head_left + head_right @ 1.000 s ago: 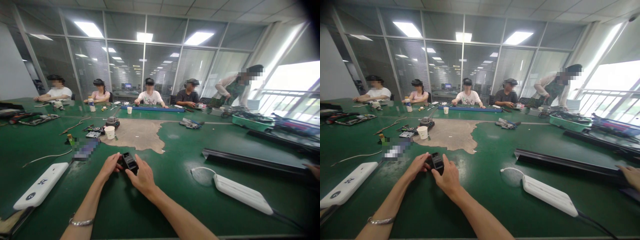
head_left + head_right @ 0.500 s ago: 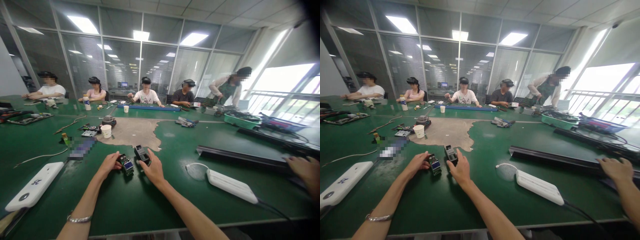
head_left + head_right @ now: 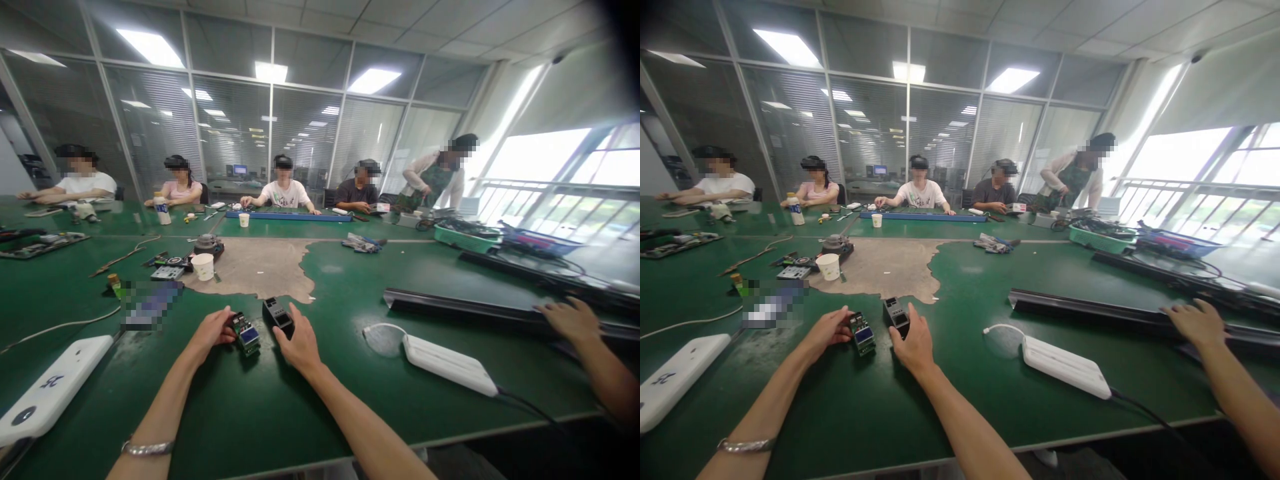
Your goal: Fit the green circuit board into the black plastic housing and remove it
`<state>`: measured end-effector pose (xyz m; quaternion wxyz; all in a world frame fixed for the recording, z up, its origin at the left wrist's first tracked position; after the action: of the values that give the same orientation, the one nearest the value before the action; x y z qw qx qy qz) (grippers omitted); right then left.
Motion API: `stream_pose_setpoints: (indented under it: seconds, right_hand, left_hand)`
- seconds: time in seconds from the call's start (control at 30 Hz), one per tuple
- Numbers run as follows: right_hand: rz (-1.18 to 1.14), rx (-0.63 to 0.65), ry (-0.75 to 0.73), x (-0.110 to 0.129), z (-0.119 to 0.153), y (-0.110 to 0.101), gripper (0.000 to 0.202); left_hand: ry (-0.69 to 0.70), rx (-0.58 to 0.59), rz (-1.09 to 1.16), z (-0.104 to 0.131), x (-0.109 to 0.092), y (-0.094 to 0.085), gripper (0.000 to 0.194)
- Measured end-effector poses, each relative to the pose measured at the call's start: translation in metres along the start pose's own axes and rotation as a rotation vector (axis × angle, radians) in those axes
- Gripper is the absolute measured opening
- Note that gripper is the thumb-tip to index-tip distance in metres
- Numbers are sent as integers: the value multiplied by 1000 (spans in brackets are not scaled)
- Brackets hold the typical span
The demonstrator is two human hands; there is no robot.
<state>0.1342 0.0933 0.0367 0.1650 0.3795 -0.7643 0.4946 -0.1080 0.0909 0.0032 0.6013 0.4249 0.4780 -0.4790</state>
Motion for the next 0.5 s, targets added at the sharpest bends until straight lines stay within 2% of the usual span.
stream_pose_setpoints:
  seconds: [0.3,0.5]
  right_hand:
    - [-203,-32,31,-1,-4,-7,66]
    - [-317,29,-1,25,3,-15,65]
  left_hand:
    - [-21,59,100,-2,3,-2,39]
    - [13,69,108,-1,2,-2,38]
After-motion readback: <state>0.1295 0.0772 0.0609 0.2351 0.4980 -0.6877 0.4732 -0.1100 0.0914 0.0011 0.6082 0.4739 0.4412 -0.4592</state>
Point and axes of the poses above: each hand's wrist, its own z-axis away from the middle knuckle, its own y-axis out of the palm, x = y × z, the point moved 7 cm from there along -z, towards the middle knuckle, and after that the axes turned 2 degrees about y, right-handed, at the moved point
